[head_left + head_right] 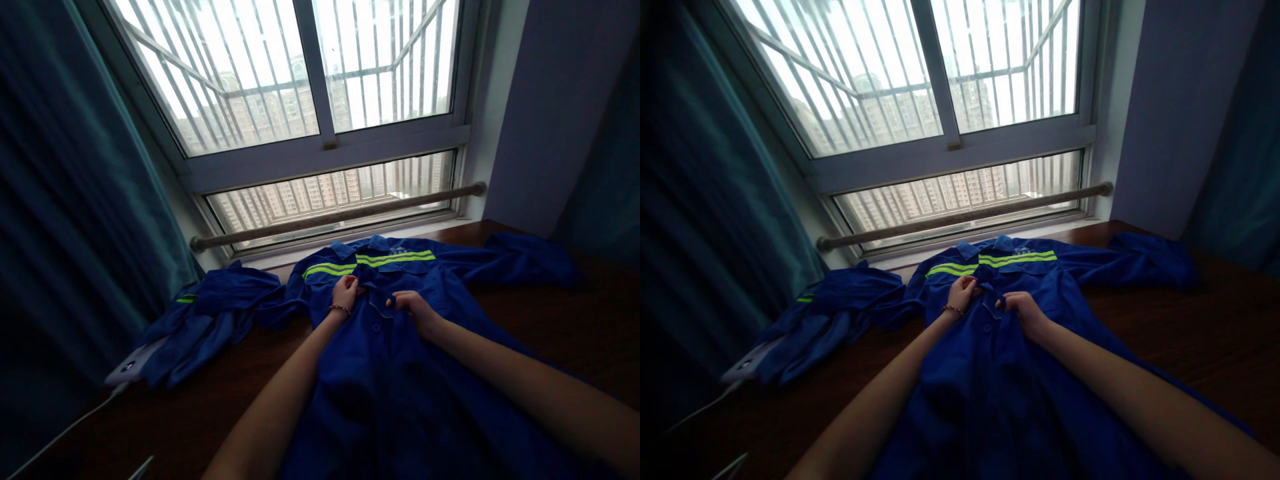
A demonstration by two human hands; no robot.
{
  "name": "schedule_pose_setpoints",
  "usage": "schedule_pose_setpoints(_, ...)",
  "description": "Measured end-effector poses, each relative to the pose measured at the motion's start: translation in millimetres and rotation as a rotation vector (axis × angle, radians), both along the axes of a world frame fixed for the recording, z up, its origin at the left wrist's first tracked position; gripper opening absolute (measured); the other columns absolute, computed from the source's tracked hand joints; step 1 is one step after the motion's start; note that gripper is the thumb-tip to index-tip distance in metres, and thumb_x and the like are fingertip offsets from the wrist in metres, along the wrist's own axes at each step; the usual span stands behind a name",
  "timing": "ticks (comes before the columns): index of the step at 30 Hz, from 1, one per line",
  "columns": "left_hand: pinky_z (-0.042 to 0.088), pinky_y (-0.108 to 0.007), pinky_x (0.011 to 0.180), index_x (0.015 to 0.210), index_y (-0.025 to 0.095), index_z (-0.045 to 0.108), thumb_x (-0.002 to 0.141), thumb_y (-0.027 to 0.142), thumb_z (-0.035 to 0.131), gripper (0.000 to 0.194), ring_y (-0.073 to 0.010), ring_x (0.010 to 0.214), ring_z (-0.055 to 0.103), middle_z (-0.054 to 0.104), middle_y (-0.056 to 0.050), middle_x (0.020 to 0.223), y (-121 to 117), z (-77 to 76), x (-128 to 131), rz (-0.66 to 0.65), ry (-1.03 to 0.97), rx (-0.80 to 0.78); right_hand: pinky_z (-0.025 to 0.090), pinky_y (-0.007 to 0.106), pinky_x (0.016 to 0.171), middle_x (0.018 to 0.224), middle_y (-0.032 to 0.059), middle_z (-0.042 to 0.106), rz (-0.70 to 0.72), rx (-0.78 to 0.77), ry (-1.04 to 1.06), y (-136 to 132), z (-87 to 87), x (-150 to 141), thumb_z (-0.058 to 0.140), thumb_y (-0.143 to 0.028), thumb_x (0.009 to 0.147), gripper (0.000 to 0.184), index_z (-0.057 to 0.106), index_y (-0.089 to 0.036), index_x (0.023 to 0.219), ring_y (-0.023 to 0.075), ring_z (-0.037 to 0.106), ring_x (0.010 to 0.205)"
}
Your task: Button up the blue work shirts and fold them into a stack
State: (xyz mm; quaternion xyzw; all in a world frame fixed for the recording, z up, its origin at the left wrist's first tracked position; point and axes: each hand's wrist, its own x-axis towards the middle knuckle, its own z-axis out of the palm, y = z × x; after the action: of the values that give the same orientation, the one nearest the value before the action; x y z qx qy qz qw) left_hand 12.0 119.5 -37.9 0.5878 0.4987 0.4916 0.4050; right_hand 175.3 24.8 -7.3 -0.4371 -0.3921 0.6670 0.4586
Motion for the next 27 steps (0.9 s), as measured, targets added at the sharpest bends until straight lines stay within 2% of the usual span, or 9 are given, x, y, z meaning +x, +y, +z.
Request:
schedule_pose_setpoints(3,0.048,-0.027,0.062,0.084,0.014,0.049,0.069,0.014,0.06,0.019,-0.0152,0.063,0.061,0.06,-0.004,0.071,-12.3,10.0,1.3,-0.088,0.094,-0.02,0.032,0.021,0.041,0.048,-0.0006,0.053,-0.138,-0.025,0.07,9.4,-1.1,10.3,0.043,-0.013,0.05,0.031,0.061,-0.013,0.075,0.0097,0.043,0.041)
schedule_pose_setpoints(7,0.046,-0.032,0.069,0.101,0.008,0.043,0.061,0.021,0.07,0.05,-0.0243,0.081,0.06,0.06,-0.014,0.088,-43.4,36.3,8.1,-0.179,0.731,0.096,0.032,0.02,0.04,0.05,-0.002,0.056,-0.184,0.01,0.132,16.4,-4.9,15.8,0.047,-0.015,0.052,0.042,0.063,-0.013,0.09,0.0092,0.043,0.04)
schedule_pose_setpoints(9,0.045,-0.035,0.074,0.105,0.006,0.042,0.065,0.024,0.067,0.051,-0.0286,0.092,0.057,0.057,-0.019,0.098,-62.5,50.7,13.7,-0.205,1.043,0.152,0.031,0.02,0.039,0.05,-0.003,0.056,-0.199,0.036,0.123,18.4,-7.2,16.5,0.049,-0.015,0.052,0.042,0.064,-0.014,0.091,0.0086,0.042,0.039)
schedule_pose_setpoints(12,0.044,-0.035,0.077,0.102,0.007,0.047,0.07,0.025,0.062,0.04,-0.0289,0.094,0.056,0.056,-0.019,0.101,-86.8,64.7,21.1,-0.312,1.308,0.163,0.029,0.02,0.038,0.047,-0.004,0.055,-0.219,0.054,0.124,22.1,-10.7,18.3,0.053,-0.016,0.052,0.041,0.065,-0.016,0.091,0.0087,0.042,0.038)
schedule_pose_setpoints(14,0.043,-0.036,0.078,0.101,0.009,0.049,0.07,0.032,0.061,0.04,-0.0287,0.093,0.055,0.055,-0.018,0.1,-96.6,66.1,24.2,-0.368,1.381,0.146,0.03,0.02,0.038,0.046,-0.0048,0.055,-0.255,0.079,0.123,27.0,-13.4,23.1,0.054,-0.016,0.052,0.042,0.065,-0.017,0.093,0.009,0.042,0.038)
schedule_pose_setpoints(17,0.043,-0.04,0.078,0.107,0.012,0.049,0.071,0.046,0.057,0.05,-0.0311,0.098,0.05,0.051,-0.017,0.106,-100.0,56.8,26.5,-0.325,1.381,0.126,0.033,0.021,0.039,0.05,-0.005,0.058,-0.362,0.12,0.098,38.1,-16.5,38.0,0.056,-0.017,0.053,0.044,0.064,-0.018,0.096,0.01,0.046,0.041)
schedule_pose_setpoints(21,0.041,-0.049,0.078,0.115,0.023,0.045,0.08,0.043,0.044,0.04,-0.0315,0.108,0.041,0.042,-0.013,0.119,-84.4,36.2,21.6,-0.234,1.341,0.202,0.043,0.021,0.05,0.064,-0.0025,0.065,-0.517,0.158,0.081,50.4,-12.4,57.9,0.057,-0.014,0.052,0.041,0.066,-0.017,0.092,0.0127,0.056,0.055)
schedule_pose_setpoints(24,0.037,-0.051,0.082,0.118,0.028,0.042,0.084,0.045,0.035,0.039,-0.0292,0.112,0.038,0.039,-0.01,0.125,-63.4,25.9,9.7,-0.255,1.302,0.294,0.045,0.022,0.054,0.069,-0.001,0.067,-0.478,0.161,0.099,49.3,-4.0,58.7,0.057,-0.014,0.055,0.039,0.066,-0.017,0.093,0.014,0.058,0.058)
schedule_pose_setpoints(27,0.034,-0.049,0.088,0.121,0.029,0.04,0.086,0.047,0.028,0.041,-0.0265,0.116,0.035,0.036,-0.007,0.129,-44.4,21.6,-3.9,-0.301,1.267,0.333,0.046,0.023,0.054,0.073,0.0,0.067,-0.328,0.177,0.132,42.2,0.4,49.7,0.058,-0.015,0.057,0.04,0.065,-0.018,0.097,0.0148,0.06,0.059)
